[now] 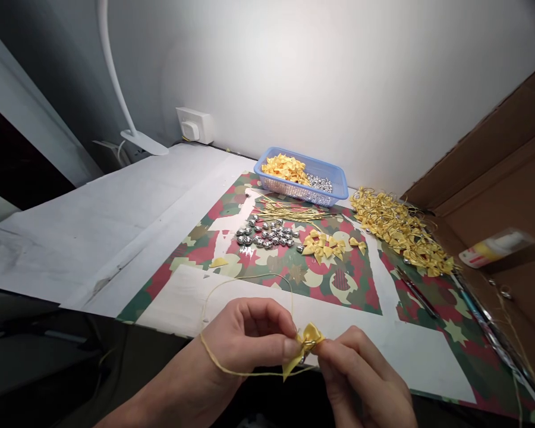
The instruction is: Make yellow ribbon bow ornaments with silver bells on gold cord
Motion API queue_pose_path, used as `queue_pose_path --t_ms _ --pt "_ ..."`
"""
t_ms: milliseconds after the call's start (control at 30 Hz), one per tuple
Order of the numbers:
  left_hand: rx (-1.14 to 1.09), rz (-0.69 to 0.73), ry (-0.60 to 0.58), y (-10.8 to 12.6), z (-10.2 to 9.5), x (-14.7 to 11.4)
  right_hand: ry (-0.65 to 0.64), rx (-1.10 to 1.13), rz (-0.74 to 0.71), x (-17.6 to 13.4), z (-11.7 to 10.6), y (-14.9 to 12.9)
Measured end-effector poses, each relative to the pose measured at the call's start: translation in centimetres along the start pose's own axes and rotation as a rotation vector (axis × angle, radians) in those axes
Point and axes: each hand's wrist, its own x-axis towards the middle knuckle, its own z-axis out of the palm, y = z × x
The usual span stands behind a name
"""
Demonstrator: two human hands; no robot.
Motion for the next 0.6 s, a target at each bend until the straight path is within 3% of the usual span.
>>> queue_pose_path --t_ms 333,600 --pt "-0.021 -0.035 -0.058 -0.5 0.2 0.0 0.061 0.06 0.073 -0.1 0.8 -0.2" --pt "-0.003 0.047 -0.07 -0.4 0.6 -0.2 0.059 0.386 0.147 -0.1 1.7 0.2"
